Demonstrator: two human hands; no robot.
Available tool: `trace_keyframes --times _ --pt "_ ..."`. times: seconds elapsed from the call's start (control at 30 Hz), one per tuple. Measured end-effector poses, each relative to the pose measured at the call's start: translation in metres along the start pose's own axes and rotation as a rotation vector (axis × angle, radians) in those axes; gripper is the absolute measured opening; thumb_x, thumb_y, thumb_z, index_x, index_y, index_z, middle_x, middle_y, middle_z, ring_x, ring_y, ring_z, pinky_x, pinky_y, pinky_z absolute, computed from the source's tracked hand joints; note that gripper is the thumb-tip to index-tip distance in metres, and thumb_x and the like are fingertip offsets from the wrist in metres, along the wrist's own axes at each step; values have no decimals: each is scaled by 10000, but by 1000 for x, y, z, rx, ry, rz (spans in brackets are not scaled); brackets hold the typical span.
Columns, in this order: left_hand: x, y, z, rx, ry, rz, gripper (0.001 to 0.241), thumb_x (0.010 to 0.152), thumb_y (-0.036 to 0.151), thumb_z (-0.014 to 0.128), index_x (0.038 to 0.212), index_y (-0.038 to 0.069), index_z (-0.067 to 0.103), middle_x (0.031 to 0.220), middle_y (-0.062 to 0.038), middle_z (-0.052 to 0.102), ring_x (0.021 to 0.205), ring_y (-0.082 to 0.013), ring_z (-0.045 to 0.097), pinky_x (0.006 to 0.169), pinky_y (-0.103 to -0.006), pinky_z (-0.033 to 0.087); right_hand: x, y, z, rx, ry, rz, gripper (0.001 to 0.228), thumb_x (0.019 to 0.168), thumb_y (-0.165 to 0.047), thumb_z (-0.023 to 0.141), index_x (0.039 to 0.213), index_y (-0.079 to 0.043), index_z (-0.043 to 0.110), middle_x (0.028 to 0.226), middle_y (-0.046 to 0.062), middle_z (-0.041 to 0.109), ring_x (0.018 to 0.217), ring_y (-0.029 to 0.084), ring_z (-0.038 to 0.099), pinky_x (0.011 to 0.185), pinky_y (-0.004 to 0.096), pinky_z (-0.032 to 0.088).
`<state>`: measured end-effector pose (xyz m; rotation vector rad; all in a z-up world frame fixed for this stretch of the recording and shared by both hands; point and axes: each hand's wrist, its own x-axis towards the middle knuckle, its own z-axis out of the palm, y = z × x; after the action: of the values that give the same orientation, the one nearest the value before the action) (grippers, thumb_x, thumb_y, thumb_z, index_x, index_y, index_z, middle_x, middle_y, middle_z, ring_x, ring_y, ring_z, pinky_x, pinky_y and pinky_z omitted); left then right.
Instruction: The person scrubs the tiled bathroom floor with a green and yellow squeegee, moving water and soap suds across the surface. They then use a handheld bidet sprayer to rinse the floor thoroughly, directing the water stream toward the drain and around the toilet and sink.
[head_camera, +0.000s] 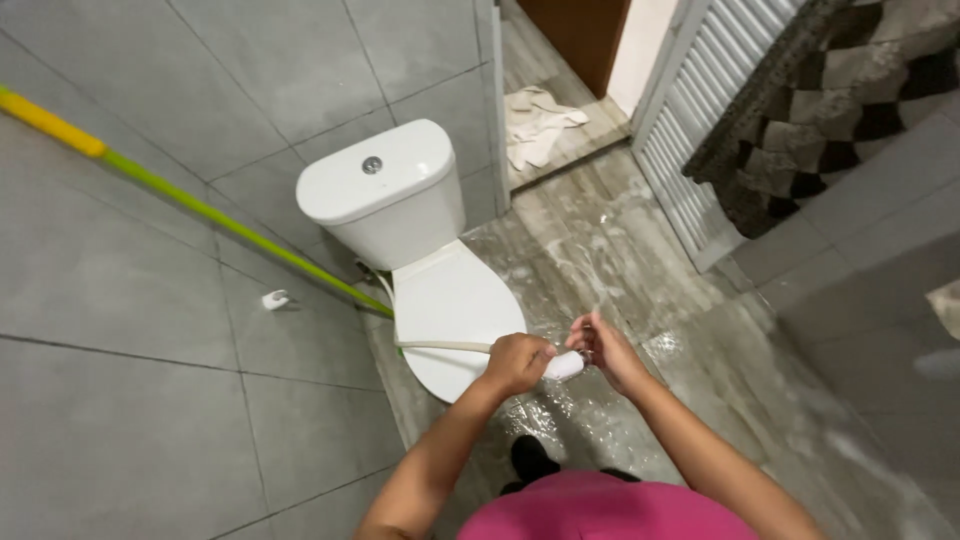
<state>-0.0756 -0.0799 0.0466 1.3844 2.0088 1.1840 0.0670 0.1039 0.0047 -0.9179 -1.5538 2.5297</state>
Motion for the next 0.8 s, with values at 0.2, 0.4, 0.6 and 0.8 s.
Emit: trace_keyframes --times 0.2,0.4,0.6,0.8 --pt "-5 15 39 93 -201 44 405 976 437 512 846 147 762 752 -165 701 740 -411 674 655 -531 507 -1 53 -37 452 237 155 430 1044 -507 431 965 -125 613 891 69 717 759 181 637 717 369 536" --pt "-24 15 65 100 -238 90 389 967 414 533 830 128 758 771 -181 705 761 -426 679 705 -537 517 -33 92 -66 618 351 125 382 1039 -447 504 832 -130 555 828 59 672 730 199 634 730 382 553" --pt "-23 25 67 211 -406 -37 462 973 421 494 758 101 749 738 -193 699 763 -436 670 715 -548 499 -63 120 -82 564 416 69 361 1058 -419 524 853 -125 569 814 47 671 715 169 622 675 354 503" --pt "-2 2 90 123 -522 89 471 986 414 469 773 98 746 753 -205 694 764 -444 668 704 -546 500 -79 118 -86 555 643 96 312 1056 -397 503 898 -150 612 867 9 710 733 117 646 657 307 521"
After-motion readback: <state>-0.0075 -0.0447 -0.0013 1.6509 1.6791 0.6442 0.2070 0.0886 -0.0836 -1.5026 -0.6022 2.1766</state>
